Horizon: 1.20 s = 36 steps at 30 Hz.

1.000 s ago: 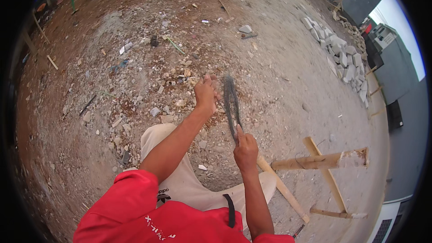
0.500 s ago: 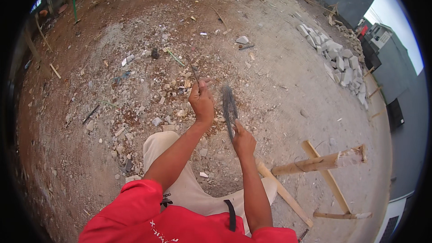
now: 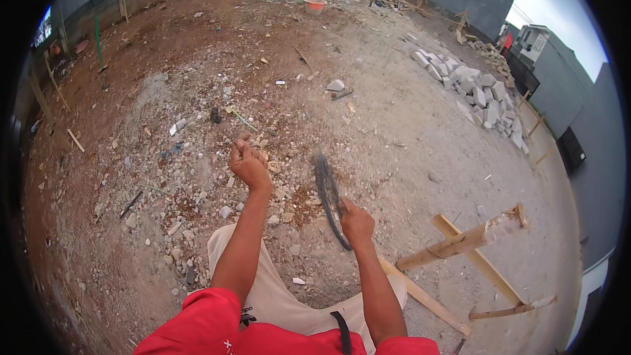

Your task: The person prepares wire from a bundle and uses it to secure a vertical bamboo pole to a horizontal wooden crossbar, tightening the wire with pliers.

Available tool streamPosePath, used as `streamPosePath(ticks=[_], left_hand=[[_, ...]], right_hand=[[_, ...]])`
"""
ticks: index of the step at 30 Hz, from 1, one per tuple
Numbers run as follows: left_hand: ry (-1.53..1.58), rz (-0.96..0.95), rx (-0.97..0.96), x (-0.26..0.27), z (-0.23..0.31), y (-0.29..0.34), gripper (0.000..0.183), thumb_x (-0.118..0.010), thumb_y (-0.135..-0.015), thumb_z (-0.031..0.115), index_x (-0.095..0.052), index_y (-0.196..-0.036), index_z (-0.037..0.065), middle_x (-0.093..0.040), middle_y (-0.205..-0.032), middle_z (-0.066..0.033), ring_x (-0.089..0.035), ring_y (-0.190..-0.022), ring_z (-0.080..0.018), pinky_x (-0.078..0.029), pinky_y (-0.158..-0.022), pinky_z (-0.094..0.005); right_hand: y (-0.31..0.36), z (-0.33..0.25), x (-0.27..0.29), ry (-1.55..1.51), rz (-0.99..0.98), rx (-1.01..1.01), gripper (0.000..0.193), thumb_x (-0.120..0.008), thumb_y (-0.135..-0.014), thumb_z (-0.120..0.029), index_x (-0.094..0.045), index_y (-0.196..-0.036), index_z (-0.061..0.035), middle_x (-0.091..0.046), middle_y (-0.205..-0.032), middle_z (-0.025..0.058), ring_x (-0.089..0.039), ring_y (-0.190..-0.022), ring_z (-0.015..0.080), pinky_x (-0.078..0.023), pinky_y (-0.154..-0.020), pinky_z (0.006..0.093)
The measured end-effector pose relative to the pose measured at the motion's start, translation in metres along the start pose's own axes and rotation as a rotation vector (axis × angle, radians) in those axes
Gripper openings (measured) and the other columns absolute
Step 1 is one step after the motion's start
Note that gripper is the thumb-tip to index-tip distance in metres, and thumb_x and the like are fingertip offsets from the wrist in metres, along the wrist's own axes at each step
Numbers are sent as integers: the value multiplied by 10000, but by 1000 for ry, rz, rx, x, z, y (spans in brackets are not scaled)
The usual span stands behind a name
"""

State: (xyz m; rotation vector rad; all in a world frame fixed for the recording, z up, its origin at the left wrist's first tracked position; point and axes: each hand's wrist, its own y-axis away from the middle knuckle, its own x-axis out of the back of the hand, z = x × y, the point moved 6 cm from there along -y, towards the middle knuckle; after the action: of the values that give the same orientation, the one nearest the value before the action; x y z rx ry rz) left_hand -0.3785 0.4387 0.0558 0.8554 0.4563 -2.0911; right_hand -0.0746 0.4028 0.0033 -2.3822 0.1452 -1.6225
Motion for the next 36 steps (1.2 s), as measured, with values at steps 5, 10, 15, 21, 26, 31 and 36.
streamPosePath(ticks=[5,10,15,21,26,31,36], left_hand=[[-19,175,-20,35,24,-38,201,-449,-1056,202,-607,-1113,92,-289,-572,75,-241,-440,-40,-188,-383,-245],[-15,31,221,32,-15,-43,358,-487,-1042,294,-445,-1311,61,-446,-743,7,-423,-618,-84,-411,-560,-285],[-473,-673,755,-32,-91,92,851,-634,-932,483,-222,-1487,-13,-450,-1433,-252,-493,-1275,-368,-427,-1029,-468],[-433,-723,620,-20,-91,92,346,-385,-1074,279,-585,-1122,0,-548,-659,-35,-632,-639,-167,-495,-604,-303],[-336,-596,548,-24,-60,50,360,-372,-1079,282,-584,-1157,2,-572,-662,-32,-625,-649,-148,-510,-613,-300],[-298,-581,566,-35,-56,75,343,-404,-1072,286,-587,-1115,-1,-622,-723,-43,-606,-627,-141,-490,-607,-296],[-457,-841,723,-28,-82,113,331,-436,-1062,296,-576,-1171,17,-622,-763,-42,-624,-654,-141,-522,-596,-300]], right_hand=[[45,10,2,-163,-223,93,276,-541,-985,-306,-665,-1196,-178,-697,-868,196,-685,-805,332,-521,-688,440],[74,-3,20,-700,-436,-57,297,-490,-1019,-238,-640,-1194,-51,-640,-727,60,-588,-621,148,-461,-599,303],[32,-54,7,-1075,-401,-392,271,-473,-1025,-190,-630,-1139,-1,-533,-663,-21,-393,-519,55,-314,-471,244],[16,-65,-26,-996,-329,-276,299,-493,-1029,-213,-633,-1186,1,-531,-662,-27,-429,-532,37,-333,-467,217],[73,-72,-4,-1059,-439,-172,334,-488,-1040,-241,-600,-1257,-13,-514,-643,-26,-417,-506,41,-333,-453,214],[60,-60,-11,-1185,-375,-306,323,-498,-1037,-246,-606,-1233,-13,-474,-582,-31,-376,-441,45,-293,-403,233],[29,-55,1,-1066,-358,-284,317,-509,-1032,-244,-616,-1214,-7,-525,-605,-11,-409,-449,55,-314,-410,229]])
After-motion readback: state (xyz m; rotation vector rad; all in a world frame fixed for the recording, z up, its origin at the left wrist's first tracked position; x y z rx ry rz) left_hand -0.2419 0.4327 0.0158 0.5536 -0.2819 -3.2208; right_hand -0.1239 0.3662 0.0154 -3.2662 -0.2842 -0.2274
